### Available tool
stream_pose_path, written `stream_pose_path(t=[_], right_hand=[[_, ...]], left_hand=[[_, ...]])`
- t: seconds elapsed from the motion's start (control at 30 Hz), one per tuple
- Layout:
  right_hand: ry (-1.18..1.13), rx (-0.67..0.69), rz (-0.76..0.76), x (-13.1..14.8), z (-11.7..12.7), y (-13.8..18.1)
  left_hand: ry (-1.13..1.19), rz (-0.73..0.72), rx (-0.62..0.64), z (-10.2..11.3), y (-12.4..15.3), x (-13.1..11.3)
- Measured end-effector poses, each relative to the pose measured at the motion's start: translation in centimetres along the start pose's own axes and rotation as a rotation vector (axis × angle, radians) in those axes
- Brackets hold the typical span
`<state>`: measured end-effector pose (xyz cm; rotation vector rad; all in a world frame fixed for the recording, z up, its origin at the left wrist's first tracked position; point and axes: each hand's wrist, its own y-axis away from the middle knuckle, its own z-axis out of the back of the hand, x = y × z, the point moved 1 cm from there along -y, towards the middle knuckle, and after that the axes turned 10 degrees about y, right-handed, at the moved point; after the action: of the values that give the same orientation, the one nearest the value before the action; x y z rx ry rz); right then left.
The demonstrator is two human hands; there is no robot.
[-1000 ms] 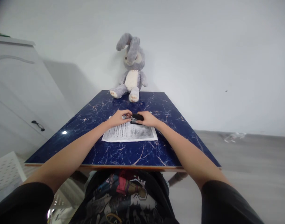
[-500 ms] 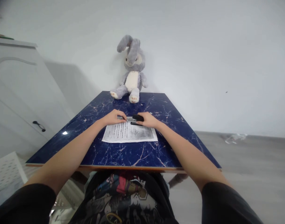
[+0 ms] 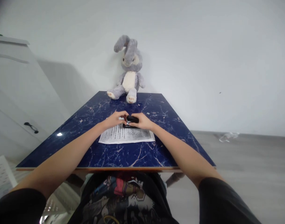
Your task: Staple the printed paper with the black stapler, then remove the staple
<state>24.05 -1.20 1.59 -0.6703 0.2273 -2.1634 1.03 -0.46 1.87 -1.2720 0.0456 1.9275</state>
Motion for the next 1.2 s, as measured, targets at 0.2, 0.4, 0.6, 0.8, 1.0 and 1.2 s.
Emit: stream_pose_path(t=[0.2,0.4,0.6,0.8,1.0,1.2], right_hand=[[0.015,0.126,0.024,1.1,-0.7,-0.6],[-0.001,0.347,0.049,0.8,2.0,0.1],[-0.093,0.692,-0.102,-2.6,7.1,2.6],[0.151,0.502,-0.245,-10.2,11.2,6.4],[0.428,0.221,-0.232,-14.3,11.0,7.6],[0.217,-0.012,-0.129,-12.7,7.4,5.6]], left_hand=[[-0.048,0.034,-0.021,2.8,0.4,2.4],[-0.009,0.069,-0.141,2.6,0.2,4.1],[-0.072,0.071,-0.090,2.1,0.1,4.3],[-0.112,0.076,-0.034,2.1,0.2,3.9],[-0.120,0.081,-0.051,2.0,0.0,4.0],[-0.120,0.069,-0.117,2.0,-0.1,4.1]])
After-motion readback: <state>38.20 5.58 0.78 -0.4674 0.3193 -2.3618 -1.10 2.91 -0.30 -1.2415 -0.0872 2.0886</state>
